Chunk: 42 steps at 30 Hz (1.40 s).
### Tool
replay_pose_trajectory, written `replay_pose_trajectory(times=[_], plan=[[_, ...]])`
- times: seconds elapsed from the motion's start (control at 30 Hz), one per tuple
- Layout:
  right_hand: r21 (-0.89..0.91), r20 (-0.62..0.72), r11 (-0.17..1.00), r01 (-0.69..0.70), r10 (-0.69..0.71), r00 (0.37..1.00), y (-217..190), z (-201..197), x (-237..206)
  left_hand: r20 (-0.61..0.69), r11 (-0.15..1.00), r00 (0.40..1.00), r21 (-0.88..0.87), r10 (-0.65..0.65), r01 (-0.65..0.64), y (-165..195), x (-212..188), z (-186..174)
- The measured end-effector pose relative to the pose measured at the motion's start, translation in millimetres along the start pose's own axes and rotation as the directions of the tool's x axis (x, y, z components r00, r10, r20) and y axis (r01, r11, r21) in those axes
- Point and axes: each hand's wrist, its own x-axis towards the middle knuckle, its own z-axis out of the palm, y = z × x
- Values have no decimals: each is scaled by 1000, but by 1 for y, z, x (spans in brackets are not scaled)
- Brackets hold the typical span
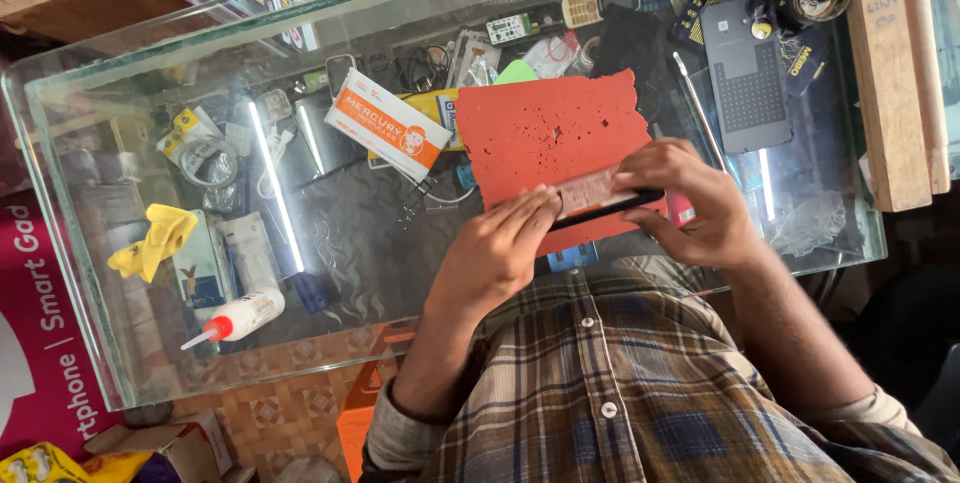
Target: The person repairs a smartphone at a glass display counter. They open the phone's back cover, handle the exposed battery and internal components, reposition the phone repeatedly, and use a blue screwdriver to unscrew and work on the internals throughout the episode.
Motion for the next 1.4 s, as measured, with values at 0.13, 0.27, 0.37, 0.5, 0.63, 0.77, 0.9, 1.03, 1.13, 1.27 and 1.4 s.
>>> replay_pose_trajectory(times=[0.13,0.27,0.37,0.5,0.63,0.77,0.9,1.03,1.13,1.27,1.4], plan=[[-462,79,872,163,-142,987,-2,-1,5,-2,962,987,225,162,-158,-10,4,18],[-611,60,774,168,-166,984,5,10,3,-25,928,985,339,173,-154,-13,9,28],[-650,57,751,118,-107,993,6,16,-5,-15,956,995,278,100,-92,-14,7,29],[-645,118,759,94,-23,993,4,16,-17,-32,987,999,163,10,-4,-14,0,28],[-624,145,778,68,31,989,7,18,-23,-55,983,998,173,-44,53,-15,1,26],[-603,43,798,-14,50,998,8,23,-23,-83,987,994,134,-74,85,-14,3,17],[-611,-19,781,-130,149,989,5,27,-18,-187,983,974,99,-131,152,-16,-2,0],[-657,30,744,-123,189,982,3,25,-10,-380,962,892,21,-244,271,-20,-19,-19],[-651,16,749,-124,176,984,4,26,-8,-490,922,802,-8,-341,387,-31,-34,-35],[-664,-1,732,-149,198,980,5,30,-9,-502,857,753,40,-427,513,-39,-51,-53],[-669,3,729,-147,201,980,6,32,-11,-403,846,791,70,-460,528,-37,-58,-61]])
